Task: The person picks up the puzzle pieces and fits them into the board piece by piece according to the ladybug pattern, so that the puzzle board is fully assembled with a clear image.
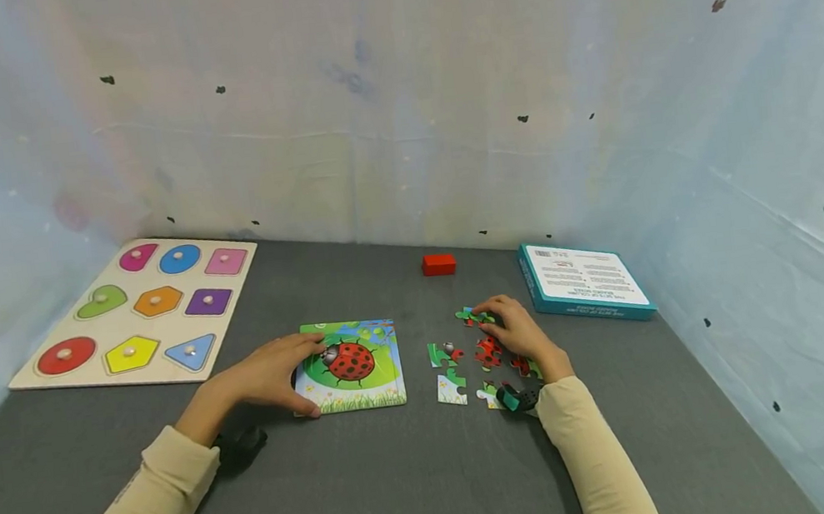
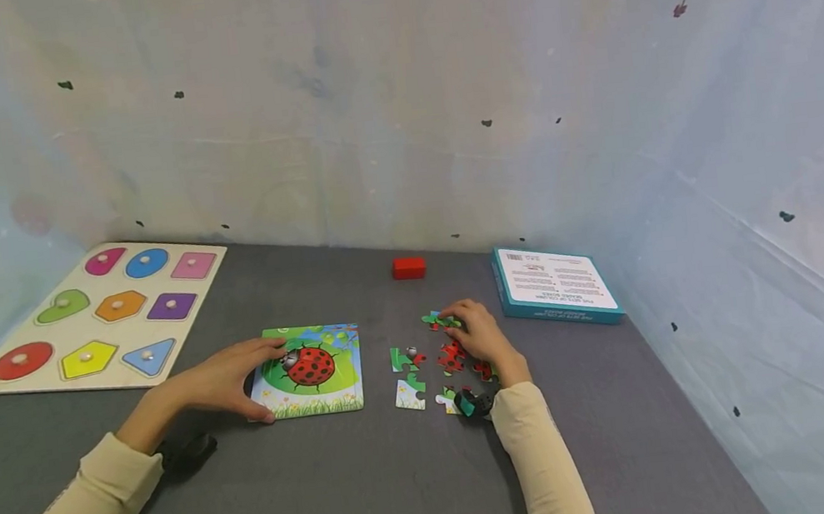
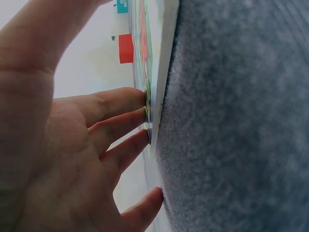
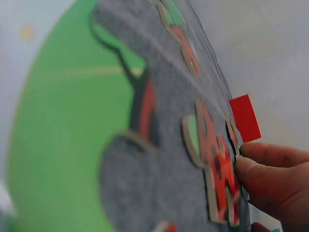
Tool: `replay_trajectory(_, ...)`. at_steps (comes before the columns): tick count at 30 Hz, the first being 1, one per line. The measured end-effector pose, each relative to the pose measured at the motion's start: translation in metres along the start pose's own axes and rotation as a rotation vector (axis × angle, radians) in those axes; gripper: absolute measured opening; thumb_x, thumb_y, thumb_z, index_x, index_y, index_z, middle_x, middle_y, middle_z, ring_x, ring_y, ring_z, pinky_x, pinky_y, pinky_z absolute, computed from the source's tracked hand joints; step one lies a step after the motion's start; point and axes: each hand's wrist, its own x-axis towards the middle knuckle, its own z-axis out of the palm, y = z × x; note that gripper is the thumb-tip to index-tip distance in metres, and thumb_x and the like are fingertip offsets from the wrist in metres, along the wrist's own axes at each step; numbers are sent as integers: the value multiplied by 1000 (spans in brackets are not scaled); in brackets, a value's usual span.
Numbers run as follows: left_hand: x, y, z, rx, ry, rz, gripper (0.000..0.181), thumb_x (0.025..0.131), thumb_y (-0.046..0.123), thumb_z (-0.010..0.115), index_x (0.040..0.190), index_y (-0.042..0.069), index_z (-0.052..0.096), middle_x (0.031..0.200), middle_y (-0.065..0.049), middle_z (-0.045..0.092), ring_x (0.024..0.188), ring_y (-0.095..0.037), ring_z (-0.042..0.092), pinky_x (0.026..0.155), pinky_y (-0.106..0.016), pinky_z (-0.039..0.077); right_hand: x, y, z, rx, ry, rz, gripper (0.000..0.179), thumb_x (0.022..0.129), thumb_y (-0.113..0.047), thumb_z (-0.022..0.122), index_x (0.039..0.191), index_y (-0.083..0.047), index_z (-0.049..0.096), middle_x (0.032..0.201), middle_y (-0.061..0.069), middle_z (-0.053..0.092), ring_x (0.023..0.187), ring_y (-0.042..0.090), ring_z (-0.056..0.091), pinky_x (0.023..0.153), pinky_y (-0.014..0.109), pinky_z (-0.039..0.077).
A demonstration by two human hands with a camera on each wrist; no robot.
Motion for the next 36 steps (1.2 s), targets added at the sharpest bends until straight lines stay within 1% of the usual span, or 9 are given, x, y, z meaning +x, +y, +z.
replay_trajectory(3, 0, 0, 0, 3, 3, 1, 92, 66, 55, 75, 133, -1, 47, 141, -21, 39, 131, -41, 33, 102, -61, 24, 4, -6, 1, 8, -2, -3, 28, 87, -6, 64, 115, -2, 63, 116, 18, 55, 109, 34, 50, 93, 52, 38)
replay_trajectory(7, -1, 1, 0, 5, 3, -1, 92, 66, 55, 75, 133, -1, 47, 141, -21, 39, 131, -42, 33, 102, -61, 24, 11, -21, 3, 36, -12, -8, 28, 89, -7, 62, 117, -4, 62, 118, 17, 54, 110, 32, 50, 93, 50, 39)
replay_trajectory(11, -2, 0, 0, 8, 2, -1, 93, 66, 56, 75, 133, -1, 46, 141, -22, 39, 130, -42, 33, 101, -62, 24, 20, -38, 6, 71, -11, -46, 29, 89, -7, 62, 118, -6, 62, 119, 14, 52, 110, 30, 51, 92, 47, 42)
replay_trajectory(17, -2, -2, 2, 16, 9, 2, 92, 66, 56, 74, 133, -1, 47, 141, -21, 39, 130, -42, 34, 101, -61, 25, 38, -65, 13, 105, 17, -187, 28, 89, -5, 62, 117, -3, 62, 116, 15, 52, 106, 29, 53, 90, 44, 45)
replay_trajectory(21, -1, -2, 2, 16, 13, 4, 93, 66, 57, 74, 133, 0, 47, 141, -20, 39, 130, -41, 33, 101, -61, 25, 48, -85, 20, 127, 37, -282, 27, 88, -4, 62, 115, -1, 62, 114, 17, 52, 105, 28, 52, 89, 43, 44)
replay_trajectory(26, 1, -1, 2, 11, 7, -5, 93, 65, 58, 74, 134, 1, 46, 142, -19, 39, 130, -41, 33, 102, -62, 24, 59, -108, 33, 146, 55, -362, 26, 87, -3, 62, 114, -1, 62, 113, 17, 52, 105, 26, 51, 88, 41, 44)
replay_trajectory(31, 1, -1, 1, -2, 4, -10, 93, 65, 57, 75, 134, 1, 46, 142, -20, 39, 130, -42, 33, 101, -63, 23, 65, -123, 47, 139, 38, -382, 26, 87, -3, 63, 113, -3, 63, 113, 15, 53, 104, 25, 51, 86, 39, 44)
replay_trajectory(36, 1, -1, 1, 2, 3, 0, 93, 66, 58, 74, 133, 0, 46, 141, -20, 39, 130, -42, 33, 101, -63, 24, 68, -130, 62, 140, -7, -371, 25, 88, -4, 62, 113, -5, 64, 113, 13, 54, 103, 24, 50, 85, 38, 42)
